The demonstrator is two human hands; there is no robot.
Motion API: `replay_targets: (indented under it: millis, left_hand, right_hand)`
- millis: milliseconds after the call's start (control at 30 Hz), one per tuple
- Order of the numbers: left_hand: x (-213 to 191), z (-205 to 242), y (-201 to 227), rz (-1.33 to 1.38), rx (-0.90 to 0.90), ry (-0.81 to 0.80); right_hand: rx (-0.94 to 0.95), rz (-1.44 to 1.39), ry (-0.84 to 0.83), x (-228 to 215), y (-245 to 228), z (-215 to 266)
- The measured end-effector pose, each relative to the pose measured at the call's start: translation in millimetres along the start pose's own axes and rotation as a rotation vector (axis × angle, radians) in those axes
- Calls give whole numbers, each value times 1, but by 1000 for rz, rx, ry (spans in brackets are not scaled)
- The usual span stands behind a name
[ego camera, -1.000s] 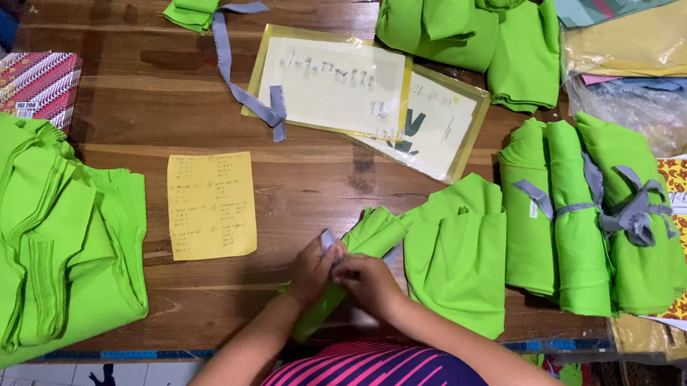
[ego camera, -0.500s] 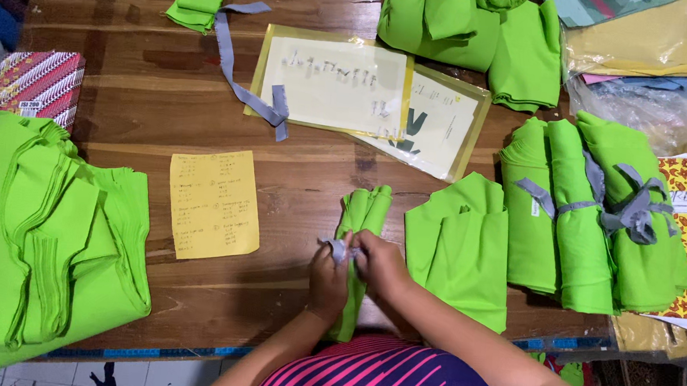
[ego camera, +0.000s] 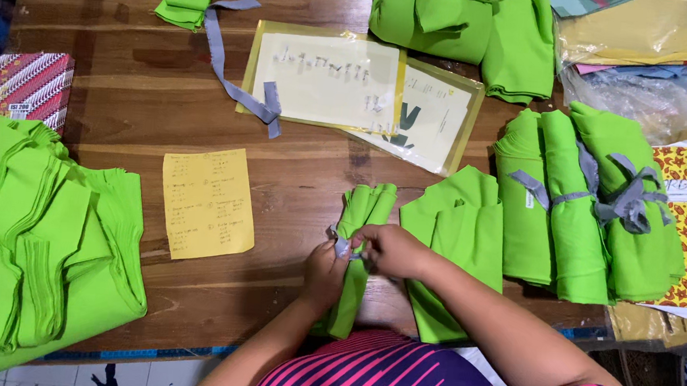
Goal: The person folds a stack of lime green shirts on a wooden table, ties each folded shirt with a grey ribbon, and stacks the finished bundles. The person also handles small white tags and places them on the shirts during the process.
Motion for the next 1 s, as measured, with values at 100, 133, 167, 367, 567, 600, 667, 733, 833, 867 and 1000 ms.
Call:
replay_targets:
  millis: [100, 133, 167, 367, 567, 600, 667, 733, 833, 867, 1000]
  left_hand:
    - [3, 1, -8, -46, 2, -16]
    - [-1, 0, 1, -37, -52, 0]
    - [-4, -1, 9, -28, -105, 16]
    - [-29, -15, 17, -30, -446, 99]
    - [-23, -16, 2, -413, -110, 65]
    - [-22, -17, -20, -413, -111, 64]
    - [-23, -7, -96, -662, -708, -137]
    - [-44, -12, -90, -754, -656, -148]
    - [-55, -18, -90, -812, -601, -182]
    - [-56, -21, -92, -783, -599, -201]
    - [-53, -16, -57, -371, -757, -123]
  right_hand:
    - [52, -129, -112, -3, 2, 0]
    - [98, 12, -108, -12, -6, 5]
    - [142, 154, -103, -22, -13, 9]
    - [100, 402, -56, -60, -62, 45]
    - [-267, -1077, 36, -15, -47, 56]
    - [-266, -1078, 36, 0, -21, 49]
    - [-365, -1540, 99, 23, 31, 35]
    - [-287, -1588, 126, 24, 60, 36]
    - [-158, -1653, 182, 26, 91, 39]
    - [-110, -1674, 210, 26, 99, 37]
    - [-44, -1718, 247, 37, 114, 32]
Point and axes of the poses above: each hand's wrist, its own z-axis away from the middle knuckle, its own x-axis out of the palm, y = z × x, the point moved 6 cm from there along -z, towards the middle knuckle, and after that the axes turned 3 degrees about -z, right-handed, at the moved point
